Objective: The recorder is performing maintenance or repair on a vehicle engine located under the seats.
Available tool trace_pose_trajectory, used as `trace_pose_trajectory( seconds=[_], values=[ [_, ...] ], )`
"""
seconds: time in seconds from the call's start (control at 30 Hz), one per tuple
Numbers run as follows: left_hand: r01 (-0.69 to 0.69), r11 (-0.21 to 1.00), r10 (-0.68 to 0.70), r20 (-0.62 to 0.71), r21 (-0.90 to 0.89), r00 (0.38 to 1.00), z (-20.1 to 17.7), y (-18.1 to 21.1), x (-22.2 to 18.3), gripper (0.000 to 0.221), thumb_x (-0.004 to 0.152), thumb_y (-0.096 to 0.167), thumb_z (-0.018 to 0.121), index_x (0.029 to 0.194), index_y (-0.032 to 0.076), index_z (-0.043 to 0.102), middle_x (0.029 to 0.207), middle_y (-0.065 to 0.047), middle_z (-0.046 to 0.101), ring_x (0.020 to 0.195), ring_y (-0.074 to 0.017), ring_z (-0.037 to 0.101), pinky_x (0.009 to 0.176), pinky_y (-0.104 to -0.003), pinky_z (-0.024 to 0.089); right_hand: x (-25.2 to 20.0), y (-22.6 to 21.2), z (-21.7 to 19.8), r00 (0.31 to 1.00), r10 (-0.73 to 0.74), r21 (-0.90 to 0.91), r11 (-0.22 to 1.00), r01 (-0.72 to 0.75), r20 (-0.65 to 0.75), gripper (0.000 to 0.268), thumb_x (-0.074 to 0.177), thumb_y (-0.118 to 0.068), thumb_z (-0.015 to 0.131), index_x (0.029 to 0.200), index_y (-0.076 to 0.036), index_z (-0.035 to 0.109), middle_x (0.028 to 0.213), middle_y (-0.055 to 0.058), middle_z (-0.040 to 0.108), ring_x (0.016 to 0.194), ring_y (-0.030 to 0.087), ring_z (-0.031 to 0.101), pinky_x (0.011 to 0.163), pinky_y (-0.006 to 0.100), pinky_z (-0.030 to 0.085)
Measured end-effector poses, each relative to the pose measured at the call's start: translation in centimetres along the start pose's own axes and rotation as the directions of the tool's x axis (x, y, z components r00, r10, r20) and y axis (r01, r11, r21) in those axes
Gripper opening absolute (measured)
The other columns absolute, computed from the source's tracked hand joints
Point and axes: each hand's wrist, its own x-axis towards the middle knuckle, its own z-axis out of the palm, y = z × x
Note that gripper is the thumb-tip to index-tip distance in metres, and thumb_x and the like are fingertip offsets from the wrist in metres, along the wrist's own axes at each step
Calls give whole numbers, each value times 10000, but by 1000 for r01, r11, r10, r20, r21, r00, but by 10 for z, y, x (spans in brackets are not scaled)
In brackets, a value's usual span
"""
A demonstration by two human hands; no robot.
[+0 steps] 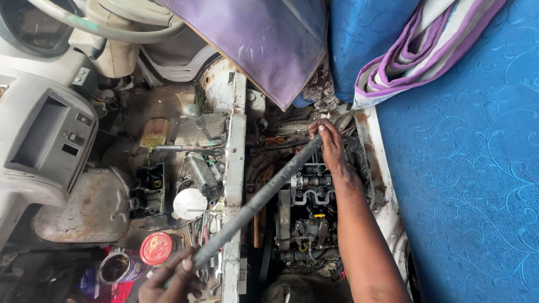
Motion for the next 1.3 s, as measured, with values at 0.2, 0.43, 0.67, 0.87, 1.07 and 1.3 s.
trace_pose_trajectory(
  seconds=[0.2,0.43,0.67,0.87,1.07,1.3],
  values=[
    [-96,989,66,-240,-116,969,25,65,19,425,1063,299,569,940,-78,722,809,-166,725,519,-223,617,474,-297,404,0,32,-9,998,12,-37,999,-15,-61,369,1046,-298,485,903,-24,687,880,69,693,853,170,637,842,351,489],
    [-696,638,567,-410,-329,714,26,68,96,372,1114,212,656,807,14,585,744,-100,617,659,-168,583,690,-298,490,-6,49,1,969,114,69,992,-101,-220,396,1036,-330,584,842,7,656,817,90,662,807,191,603,805,402,451],
    [-790,575,618,-520,-212,589,33,111,191,450,1063,187,723,704,54,485,652,-71,568,564,-147,542,574,-312,463,0,34,17,968,-35,12,999,39,-247,371,1034,-312,636,844,5,674,789,37,642,756,110,553,759,317,416],
    [-790,586,698,-384,-180,605,68,171,370,417,1029,176,754,697,63,528,677,-35,599,568,-122,561,510,-280,441,-4,45,19,913,-38,3,999,44,-406,323,1049,-261,680,846,-10,673,763,-13,579,679,44,467,606,244,353],
    [-732,619,720,-167,-284,673,132,202,514,379,1023,150,675,687,33,545,600,-38,540,487,-137,507,456,-310,414,-3,31,34,859,21,-17,999,-35,-512,272,1001,-285,695,946,-20,677,840,-24,621,732,41,562,588,234,499],
    [-692,638,718,-64,-337,693,167,219,526,308,961,90,593,666,11,558,553,-93,564,445,-175,542,429,-326,458,-5,46,30,873,-12,85,994,62,-488,259,1034,-216,743,918,-12,633,791,-41,501,683,36,420,582,234,348]
  ],
)
